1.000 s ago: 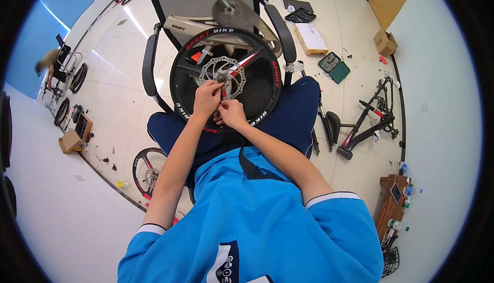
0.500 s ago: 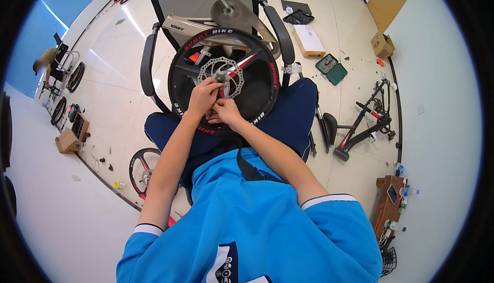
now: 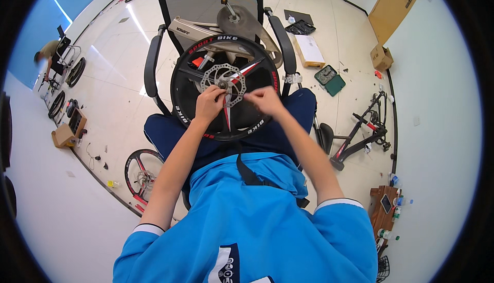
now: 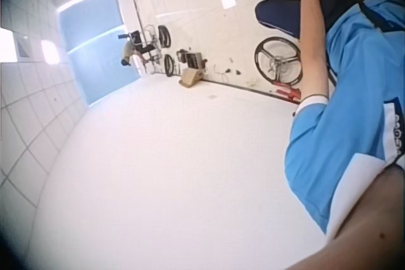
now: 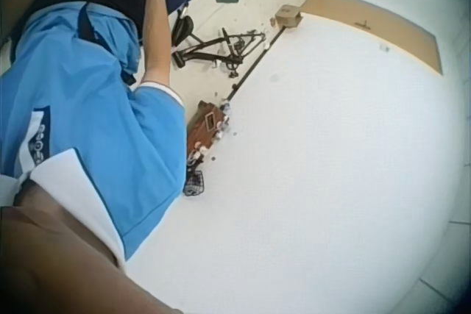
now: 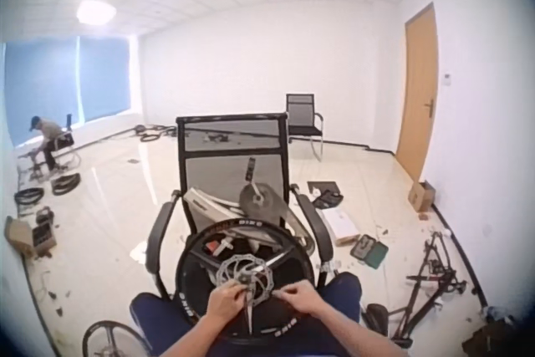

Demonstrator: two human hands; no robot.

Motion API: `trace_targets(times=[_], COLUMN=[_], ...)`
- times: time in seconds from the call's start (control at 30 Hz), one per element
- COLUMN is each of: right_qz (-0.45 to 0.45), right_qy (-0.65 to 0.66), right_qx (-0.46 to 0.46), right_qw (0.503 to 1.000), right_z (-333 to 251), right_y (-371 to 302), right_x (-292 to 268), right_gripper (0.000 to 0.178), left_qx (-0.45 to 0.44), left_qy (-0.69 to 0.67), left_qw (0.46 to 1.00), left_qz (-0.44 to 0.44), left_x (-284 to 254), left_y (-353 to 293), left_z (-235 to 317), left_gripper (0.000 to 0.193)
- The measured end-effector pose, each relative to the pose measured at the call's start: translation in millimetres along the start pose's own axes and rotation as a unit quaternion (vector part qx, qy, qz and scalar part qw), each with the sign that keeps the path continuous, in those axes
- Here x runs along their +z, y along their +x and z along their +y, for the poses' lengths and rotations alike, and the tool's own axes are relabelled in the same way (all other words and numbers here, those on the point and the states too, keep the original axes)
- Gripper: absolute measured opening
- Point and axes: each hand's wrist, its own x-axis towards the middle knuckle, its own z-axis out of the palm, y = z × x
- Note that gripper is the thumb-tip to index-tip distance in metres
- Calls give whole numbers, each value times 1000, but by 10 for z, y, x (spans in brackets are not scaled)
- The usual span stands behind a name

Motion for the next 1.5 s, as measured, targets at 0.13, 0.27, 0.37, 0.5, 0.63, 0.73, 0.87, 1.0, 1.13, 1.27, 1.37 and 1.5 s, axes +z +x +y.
trace_targets(times=[0.13, 0.27, 0.37, 0.5, 0.63, 0.73, 0.87, 1.0, 1.13, 1.27, 1.37, 1.5], right_qz=[30, -54, -66, -45, -10, -9, 9, 41, 72, 80, 69, 74], right_qy=[-198, -92, -44, 148, 387, 428, 413, 425, 453, 459, 443, 429], right_qx=[-181, -91, -60, -7, 29, -1, 0, 46, 101, 144, 141, 144], right_qw=[963, 990, 995, 988, 922, 904, 911, 903, 883, 873, 883, 889], right_z=[-421, -761, -857, -668, -434, -459, -471, -14, 494, 763, 793, 806], right_y=[561, 831, 879, 873, 750, 557, 217, 35, -180, -287, -276, -292], right_x=[-255, -51, 27, 54, -12, -74, -201, -212, -29, 109, 132, 152], right_gripper=[27, 24, 23, 25, 26, 26, 25, 24, 24, 24, 25, 25], left_qx=[-53, -78, -90, -93, -83, -74, -50, -50, -60, -45, -21, 61], left_qy=[-22, -34, -27, -16, -37, -19, 20, 40, 60, 57, 23, 44], left_qw=[998, 995, 994, 995, 996, 997, 998, 997, 996, 997, 999, 995], left_qz=[27, 47, 50, 33, -1, -14, 12, 35, 29, 13, -38, -67], left_x=[24, 72, 82, 76, 53, 29, 91, 142, 142, 107, 8, -60], left_y=[-12, -44, -44, -49, -32, -14, -29, -41, -40, -21, 17, 35], left_z=[82, 59, 89, 119, 90, 88, 53, 71, 81, 100, 122, 29], left_gripper=[9, 12, 13, 14, 12, 12, 15, 17, 19, 19, 16, 10])
